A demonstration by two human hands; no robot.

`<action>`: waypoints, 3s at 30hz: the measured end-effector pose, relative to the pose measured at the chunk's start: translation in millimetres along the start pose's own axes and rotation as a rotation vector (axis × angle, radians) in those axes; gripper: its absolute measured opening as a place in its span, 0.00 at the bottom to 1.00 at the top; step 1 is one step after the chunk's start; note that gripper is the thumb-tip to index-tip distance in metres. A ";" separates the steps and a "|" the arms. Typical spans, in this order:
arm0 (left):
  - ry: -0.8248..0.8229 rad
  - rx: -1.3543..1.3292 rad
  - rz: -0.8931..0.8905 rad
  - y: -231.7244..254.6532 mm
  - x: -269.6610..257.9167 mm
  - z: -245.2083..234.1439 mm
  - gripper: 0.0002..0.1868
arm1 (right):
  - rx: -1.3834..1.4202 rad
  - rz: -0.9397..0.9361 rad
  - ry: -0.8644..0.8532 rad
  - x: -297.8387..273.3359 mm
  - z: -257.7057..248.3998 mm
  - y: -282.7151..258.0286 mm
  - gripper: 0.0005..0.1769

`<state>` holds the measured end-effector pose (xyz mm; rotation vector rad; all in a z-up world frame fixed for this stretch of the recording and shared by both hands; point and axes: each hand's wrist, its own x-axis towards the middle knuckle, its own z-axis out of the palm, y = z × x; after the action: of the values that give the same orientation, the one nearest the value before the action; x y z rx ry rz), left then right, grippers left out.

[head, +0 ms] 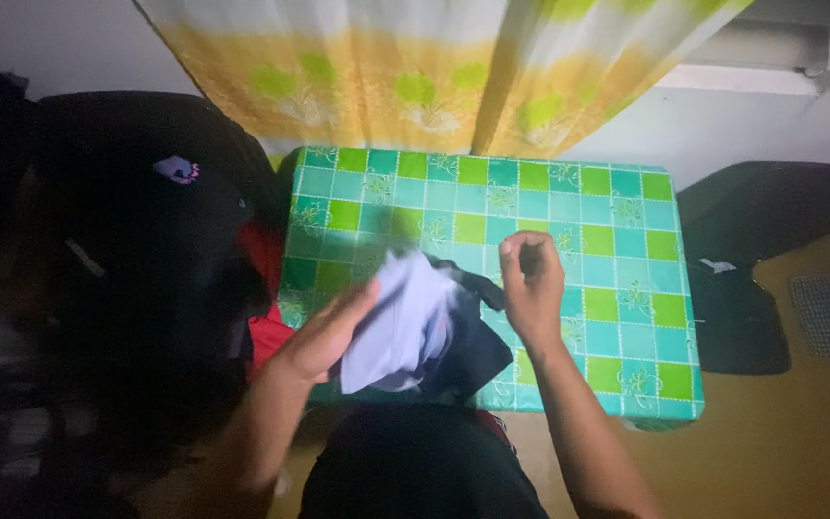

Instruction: Folding shirts on a table and stacking them on a chair.

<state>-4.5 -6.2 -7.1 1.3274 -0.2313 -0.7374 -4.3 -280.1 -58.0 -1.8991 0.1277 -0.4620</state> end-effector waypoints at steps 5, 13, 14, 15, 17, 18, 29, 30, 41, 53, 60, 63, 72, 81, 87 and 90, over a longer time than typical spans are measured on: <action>-0.066 -0.937 0.132 -17.6 8.3 17.4 0.32 | 0.708 0.180 -0.378 -60.9 42.0 32.1 0.12; -0.304 -1.158 0.294 -40.4 -21.4 7.1 0.32 | 0.109 -0.070 -0.822 -93.0 139.0 216.4 0.26; -0.371 -1.172 0.329 -44.2 -24.9 2.7 0.32 | 0.121 -0.032 -0.976 -81.9 135.5 214.2 0.33; -0.371 -1.171 0.328 -69.0 -19.5 -17.8 0.32 | 0.122 -0.033 -0.975 -67.1 121.5 174.4 0.33; -0.262 -1.129 0.379 -119.7 -8.0 -58.3 0.29 | 0.296 0.322 -1.046 -37.8 92.2 96.3 0.34; -0.262 -1.128 0.379 -115.7 -2.2 -62.2 0.29 | 0.297 0.322 -1.046 -30.0 77.4 75.1 0.34; 1.058 1.312 0.506 -69.3 -11.8 -84.8 0.34 | 0.639 0.367 -0.170 18.6 -133.4 76.0 0.07; 1.054 1.310 0.509 -65.0 -2.2 -79.3 0.34 | 0.637 0.366 -0.165 11.4 -147.3 86.9 0.07; -0.348 0.894 0.554 -101.6 102.9 83.3 0.28 | -0.240 1.283 0.465 -183.6 -238.1 317.6 0.19; 0.951 0.083 -0.140 -382.0 163.9 -90.7 0.40 | -0.019 0.363 -0.098 -91.9 -105.3 259.8 0.14; 0.775 -0.361 -0.624 -310.7 153.6 -61.6 0.38 | 0.169 0.404 -0.403 10.5 -39.9 331.6 0.12; 0.402 -0.008 -0.286 -215.8 106.6 -72.8 0.31 | 0.055 0.516 -0.542 30.9 -69.3 324.1 0.18; 0.665 0.691 0.230 -87.6 1.4 -71.4 0.21 | 0.280 0.408 -0.173 11.1 -152.0 143.4 0.22; 0.082 1.265 -0.074 -273.0 -18.6 -120.8 0.30 | -0.302 0.472 -0.302 -96.8 -181.0 270.4 0.15; 0.525 1.655 0.062 -279.6 -35.8 -123.2 0.14 | -0.650 0.229 -0.304 -155.5 -175.0 290.9 0.30; 0.511 1.457 0.241 -258.2 -25.7 -122.2 0.12 | -0.530 0.097 -0.281 -142.0 -132.1 238.1 0.41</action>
<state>-48.1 91.8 -273.2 2.7288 -0.5453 0.1362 -153.0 -441.1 -273.1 -2.4431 0.1672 -0.0901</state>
